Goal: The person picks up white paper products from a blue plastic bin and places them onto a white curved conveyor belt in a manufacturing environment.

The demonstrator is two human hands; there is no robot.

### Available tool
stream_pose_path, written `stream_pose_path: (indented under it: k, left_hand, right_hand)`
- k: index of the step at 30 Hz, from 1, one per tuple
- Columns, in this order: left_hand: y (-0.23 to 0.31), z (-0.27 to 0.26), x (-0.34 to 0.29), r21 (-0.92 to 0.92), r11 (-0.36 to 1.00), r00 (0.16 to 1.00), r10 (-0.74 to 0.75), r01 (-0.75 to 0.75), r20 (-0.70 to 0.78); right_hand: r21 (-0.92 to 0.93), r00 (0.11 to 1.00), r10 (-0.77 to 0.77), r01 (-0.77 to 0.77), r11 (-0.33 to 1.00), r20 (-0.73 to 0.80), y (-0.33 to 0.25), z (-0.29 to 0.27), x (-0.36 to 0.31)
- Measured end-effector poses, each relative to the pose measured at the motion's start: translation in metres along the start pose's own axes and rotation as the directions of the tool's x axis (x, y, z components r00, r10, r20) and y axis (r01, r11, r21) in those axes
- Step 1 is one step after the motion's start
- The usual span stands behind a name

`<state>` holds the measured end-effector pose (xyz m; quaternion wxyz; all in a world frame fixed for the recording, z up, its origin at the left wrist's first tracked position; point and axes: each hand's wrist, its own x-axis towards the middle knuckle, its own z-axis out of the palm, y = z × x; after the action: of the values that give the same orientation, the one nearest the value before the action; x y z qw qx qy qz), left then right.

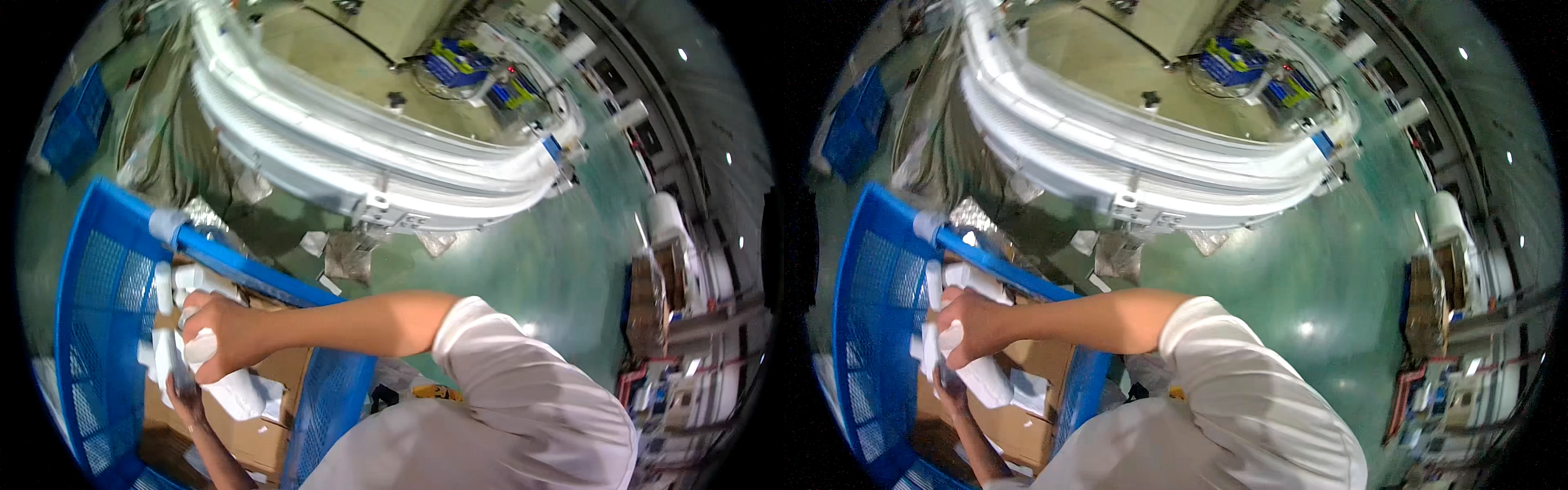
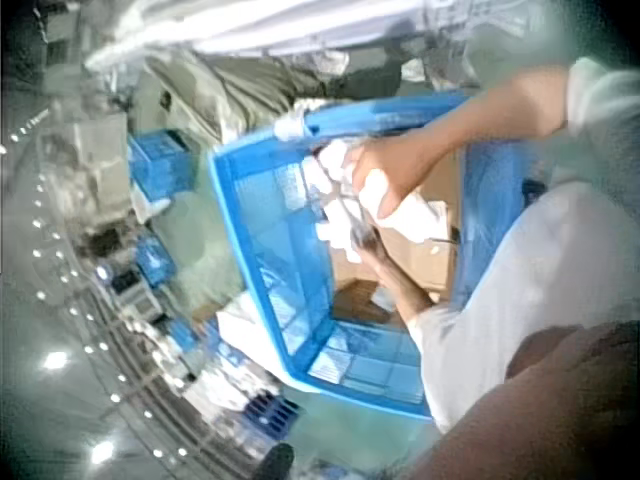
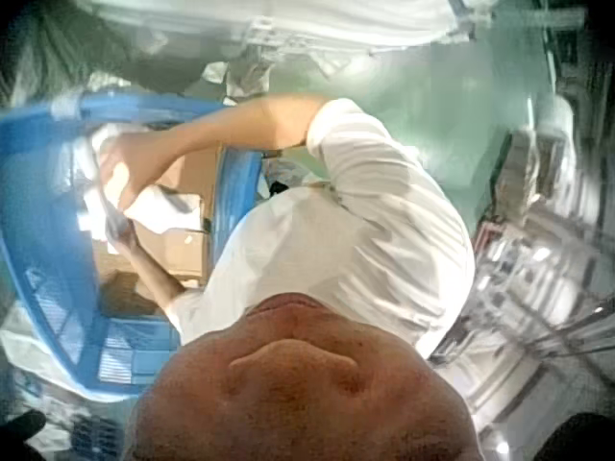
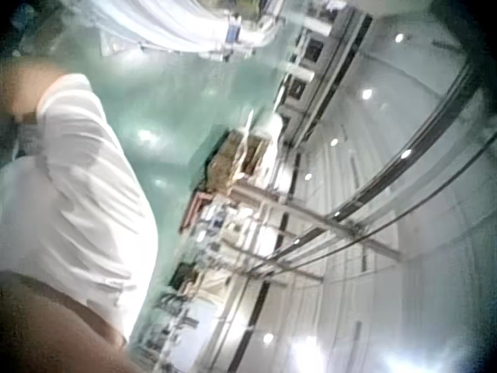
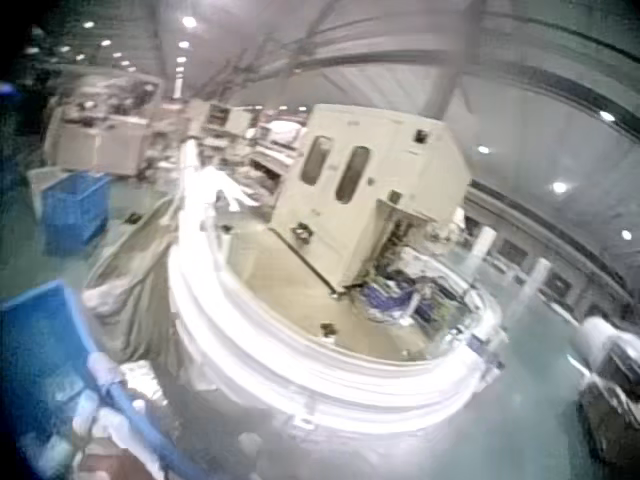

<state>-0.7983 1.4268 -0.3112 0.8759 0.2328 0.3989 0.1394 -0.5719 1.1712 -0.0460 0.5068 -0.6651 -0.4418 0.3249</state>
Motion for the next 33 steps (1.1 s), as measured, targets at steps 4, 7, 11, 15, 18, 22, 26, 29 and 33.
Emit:
stream_pose_path:
  k: [4, 7, 11, 15, 18, 22, 26, 29, 33]
  left_hand:
    - [0.039, 0.054, -0.091, 0.039, 0.99, 0.991, 0.135, -0.136, 0.024]
    - [0.066, 0.096, -0.133, 0.022, 0.968, 0.959, 0.246, -0.251, 0.143]
    - [0.08, 0.164, -0.182, 0.015, 0.929, 0.87, 0.339, -0.369, 0.357]
    - [0.068, 0.249, -0.209, 0.033, 0.901, 0.759, 0.344, -0.432, 0.553]
    - [0.043, 0.325, -0.203, 0.217, 0.838, 0.756, 0.299, -0.5, 0.583]
    - [-0.021, 0.438, -0.188, 0.271, 0.879, 0.701, 0.096, -0.393, 0.706]
    - [-0.089, 0.527, -0.153, 0.353, 0.92, 0.702, -0.136, -0.173, 0.699]
    - [-0.128, 0.565, -0.146, 0.471, 0.867, 0.678, -0.247, -0.165, 0.692]
    - [-0.187, 0.61, -0.148, 0.661, 0.686, 0.662, -0.347, -0.303, 0.664]
  right_hand:
    - [0.059, 0.956, -0.213, 0.229, 0.972, -0.201, -0.027, -0.003, -0.011]
    - [0.193, 0.943, -0.186, 0.244, 0.95, -0.276, -0.063, -0.066, -0.034]
    - [-0.118, 0.762, -0.245, 0.218, 0.969, -0.599, -0.038, -0.201, -0.11]
    - [0.385, 0.429, 0.355, -0.019, 0.923, -0.83, 0.002, -0.313, -0.201]
    - [0.386, 0.194, 0.423, -0.203, 0.9, -0.885, 0.043, -0.367, -0.255]
    - [0.325, 0.215, 0.402, -0.318, 0.891, -0.89, 0.118, -0.405, -0.278]
    - [0.549, 0.27, 0.514, 0.071, 0.833, -0.814, 0.132, -0.398, -0.282]
    - [0.552, 0.293, 0.538, -0.039, 0.833, -0.791, 0.128, -0.429, -0.334]
    - [0.359, 0.305, 0.547, -0.497, 0.79, -0.78, 0.121, -0.455, -0.399]
